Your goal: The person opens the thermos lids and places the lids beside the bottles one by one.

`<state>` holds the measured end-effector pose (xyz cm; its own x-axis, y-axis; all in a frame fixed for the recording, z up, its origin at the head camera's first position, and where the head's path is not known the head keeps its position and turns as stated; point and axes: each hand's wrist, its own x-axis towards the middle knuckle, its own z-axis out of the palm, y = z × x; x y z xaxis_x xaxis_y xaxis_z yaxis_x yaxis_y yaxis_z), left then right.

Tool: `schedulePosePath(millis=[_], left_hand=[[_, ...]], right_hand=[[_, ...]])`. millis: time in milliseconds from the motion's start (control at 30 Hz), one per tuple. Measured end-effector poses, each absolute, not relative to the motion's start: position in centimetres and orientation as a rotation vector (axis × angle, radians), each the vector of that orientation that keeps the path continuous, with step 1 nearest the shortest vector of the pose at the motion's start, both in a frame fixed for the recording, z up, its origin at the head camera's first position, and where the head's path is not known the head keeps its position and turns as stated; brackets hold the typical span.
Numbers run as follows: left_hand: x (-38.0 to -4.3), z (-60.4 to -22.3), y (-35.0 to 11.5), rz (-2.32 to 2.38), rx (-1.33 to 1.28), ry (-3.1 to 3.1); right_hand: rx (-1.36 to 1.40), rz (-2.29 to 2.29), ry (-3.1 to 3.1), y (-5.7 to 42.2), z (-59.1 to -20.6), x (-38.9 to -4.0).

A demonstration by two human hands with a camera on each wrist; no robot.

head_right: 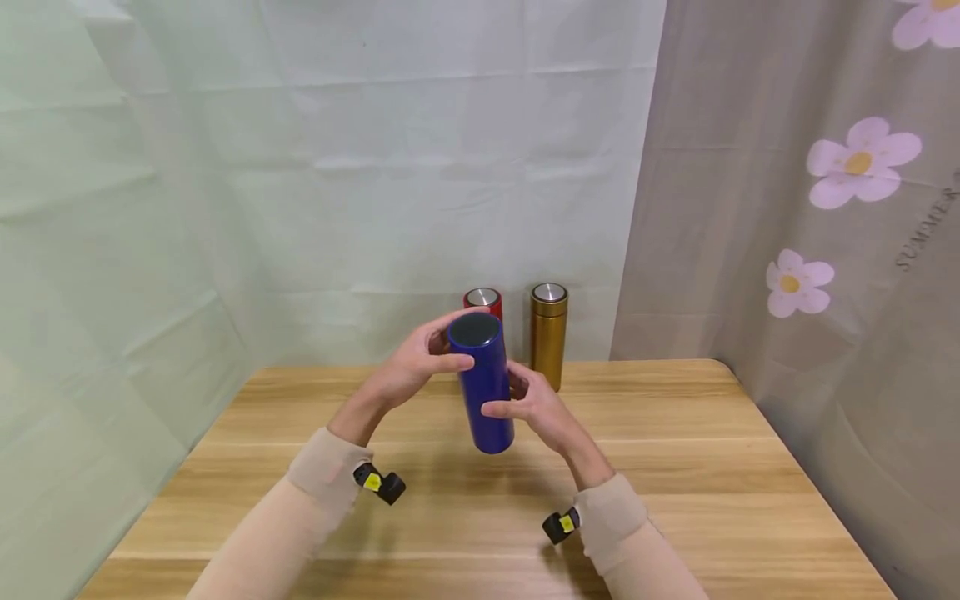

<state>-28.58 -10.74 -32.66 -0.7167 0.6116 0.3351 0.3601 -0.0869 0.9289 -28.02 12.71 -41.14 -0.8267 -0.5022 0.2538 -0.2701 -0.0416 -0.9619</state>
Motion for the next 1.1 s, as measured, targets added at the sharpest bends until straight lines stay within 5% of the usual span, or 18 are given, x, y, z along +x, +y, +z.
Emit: schedulePosePath(millis=[1100], left_hand=[[-26.9,-33.1,-8.2,2.034,0.931,2.291]], right_hand=[[-0.834,-2.016,2.084,12.8,-41.6,-27.4]])
